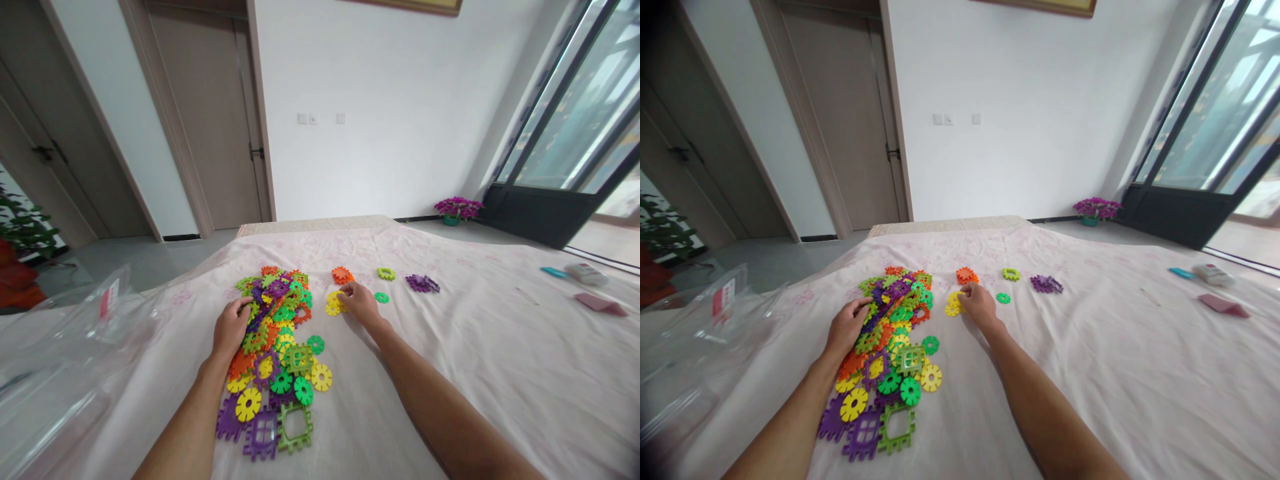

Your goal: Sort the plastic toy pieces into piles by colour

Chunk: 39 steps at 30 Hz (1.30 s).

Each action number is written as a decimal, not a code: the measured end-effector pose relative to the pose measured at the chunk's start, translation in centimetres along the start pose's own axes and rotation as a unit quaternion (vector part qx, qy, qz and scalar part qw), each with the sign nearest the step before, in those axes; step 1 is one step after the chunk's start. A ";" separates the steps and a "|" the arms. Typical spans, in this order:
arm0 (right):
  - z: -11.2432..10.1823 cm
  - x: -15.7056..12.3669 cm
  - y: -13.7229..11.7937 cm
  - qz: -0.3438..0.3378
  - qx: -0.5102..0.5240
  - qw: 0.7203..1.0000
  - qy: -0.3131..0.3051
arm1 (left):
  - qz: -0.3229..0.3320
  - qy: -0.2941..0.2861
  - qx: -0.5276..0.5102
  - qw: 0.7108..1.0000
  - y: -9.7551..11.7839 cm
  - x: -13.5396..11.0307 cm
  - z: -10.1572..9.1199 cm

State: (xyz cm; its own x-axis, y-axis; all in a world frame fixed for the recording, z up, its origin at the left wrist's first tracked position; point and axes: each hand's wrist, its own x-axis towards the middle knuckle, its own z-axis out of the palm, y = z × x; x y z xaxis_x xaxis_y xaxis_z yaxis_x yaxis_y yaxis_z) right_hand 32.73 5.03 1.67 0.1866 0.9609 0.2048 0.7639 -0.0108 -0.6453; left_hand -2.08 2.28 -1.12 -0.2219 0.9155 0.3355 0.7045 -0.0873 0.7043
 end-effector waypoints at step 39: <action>-0.1 -2.5 -4.0 -0.209 0.126 0.912 -0.328 | 0.001 -0.003 0.001 1.000 0.2 -0.1 -0.1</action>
State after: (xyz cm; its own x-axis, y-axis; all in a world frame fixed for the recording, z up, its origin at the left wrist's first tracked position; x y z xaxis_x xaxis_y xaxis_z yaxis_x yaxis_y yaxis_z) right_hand 29.30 2.61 3.77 -0.5625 0.8258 0.0407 0.5013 0.3798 -0.7775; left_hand -1.99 2.12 -0.99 -0.2166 0.9181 0.3319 0.7062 -0.0874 0.7026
